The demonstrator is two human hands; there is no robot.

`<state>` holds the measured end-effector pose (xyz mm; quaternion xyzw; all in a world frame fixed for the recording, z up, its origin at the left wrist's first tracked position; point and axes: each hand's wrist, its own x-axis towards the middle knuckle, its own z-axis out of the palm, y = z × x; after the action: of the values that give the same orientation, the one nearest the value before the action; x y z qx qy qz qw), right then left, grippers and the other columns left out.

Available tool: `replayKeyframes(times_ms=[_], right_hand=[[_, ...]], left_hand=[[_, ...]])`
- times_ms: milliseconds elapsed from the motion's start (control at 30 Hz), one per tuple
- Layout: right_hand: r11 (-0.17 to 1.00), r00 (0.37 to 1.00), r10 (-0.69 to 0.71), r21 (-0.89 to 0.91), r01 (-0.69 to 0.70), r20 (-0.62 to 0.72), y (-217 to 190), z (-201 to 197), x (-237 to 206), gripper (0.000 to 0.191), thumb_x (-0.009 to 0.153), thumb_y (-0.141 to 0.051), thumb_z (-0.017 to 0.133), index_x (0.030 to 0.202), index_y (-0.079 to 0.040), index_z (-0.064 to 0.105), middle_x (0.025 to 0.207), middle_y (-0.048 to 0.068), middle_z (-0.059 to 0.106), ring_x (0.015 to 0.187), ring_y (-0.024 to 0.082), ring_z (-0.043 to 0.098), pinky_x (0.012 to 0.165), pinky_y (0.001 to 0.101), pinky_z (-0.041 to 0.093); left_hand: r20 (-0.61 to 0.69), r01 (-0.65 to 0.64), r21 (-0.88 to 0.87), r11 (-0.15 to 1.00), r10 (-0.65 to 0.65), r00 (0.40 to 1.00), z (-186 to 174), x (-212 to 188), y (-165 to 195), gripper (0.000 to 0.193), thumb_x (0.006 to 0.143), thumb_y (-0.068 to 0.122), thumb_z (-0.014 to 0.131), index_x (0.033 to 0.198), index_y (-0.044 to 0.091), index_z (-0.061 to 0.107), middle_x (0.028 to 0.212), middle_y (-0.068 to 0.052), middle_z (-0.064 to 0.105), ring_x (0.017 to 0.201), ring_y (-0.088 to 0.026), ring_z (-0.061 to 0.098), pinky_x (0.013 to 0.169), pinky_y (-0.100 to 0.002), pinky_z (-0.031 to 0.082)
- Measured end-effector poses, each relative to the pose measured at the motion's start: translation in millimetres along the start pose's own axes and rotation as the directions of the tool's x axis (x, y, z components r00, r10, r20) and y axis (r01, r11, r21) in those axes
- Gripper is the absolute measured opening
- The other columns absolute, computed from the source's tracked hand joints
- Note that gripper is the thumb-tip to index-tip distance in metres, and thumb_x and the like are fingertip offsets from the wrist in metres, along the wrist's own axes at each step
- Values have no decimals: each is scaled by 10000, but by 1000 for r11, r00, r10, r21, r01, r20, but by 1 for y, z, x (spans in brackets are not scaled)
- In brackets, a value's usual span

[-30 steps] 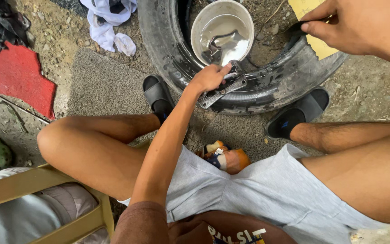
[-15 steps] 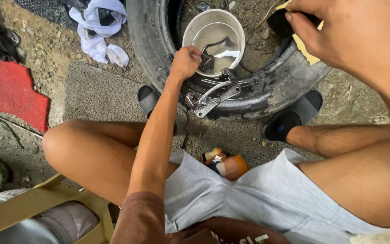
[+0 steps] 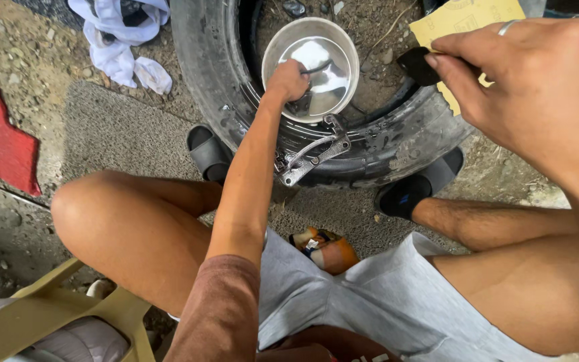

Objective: The person sits on a low stool and sands a chrome motorcycle footrest lever with a piece of sandpaper, rubbing its surfaces repeatedly. They dip the part and their fingers into a water-filled bowl set inside a tire, then continue sanding and wiping the metal by hand.

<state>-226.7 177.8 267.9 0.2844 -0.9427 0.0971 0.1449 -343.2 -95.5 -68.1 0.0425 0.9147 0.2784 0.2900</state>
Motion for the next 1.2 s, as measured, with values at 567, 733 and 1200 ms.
replayKeyframes(times_ms=[567,733,1200], right_hand=[[980,991,122,154,-128,46,23,18,11,98,1064,-92,806,1092,2,798,730,113,677,597,185,649,586,289,500],[990,999,40,134,-36,-24,15,21,12,55,1055,-57,779,1072,-5,787,781,77,688,619,133,644,632,249,487],[982,999,47,-187,-41,28,33,47,-27,253,1079,-323,668,973,-115,765,658,0,650,486,113,563,487,243,423]], left_hand=[[36,-282,169,945,280,959,14,-6,-15,399,793,30,667,1130,202,794,1050,-219,722,999,-398,686,930,-466,516],[94,-250,165,954,237,967,9,-13,-13,403,783,78,679,1174,149,751,1074,-230,714,1036,-389,680,954,-449,510],[433,82,-55,995,-50,900,-14,-101,-8,556,977,554,502,1148,88,754,1029,-148,773,949,-318,734,870,-426,567]])
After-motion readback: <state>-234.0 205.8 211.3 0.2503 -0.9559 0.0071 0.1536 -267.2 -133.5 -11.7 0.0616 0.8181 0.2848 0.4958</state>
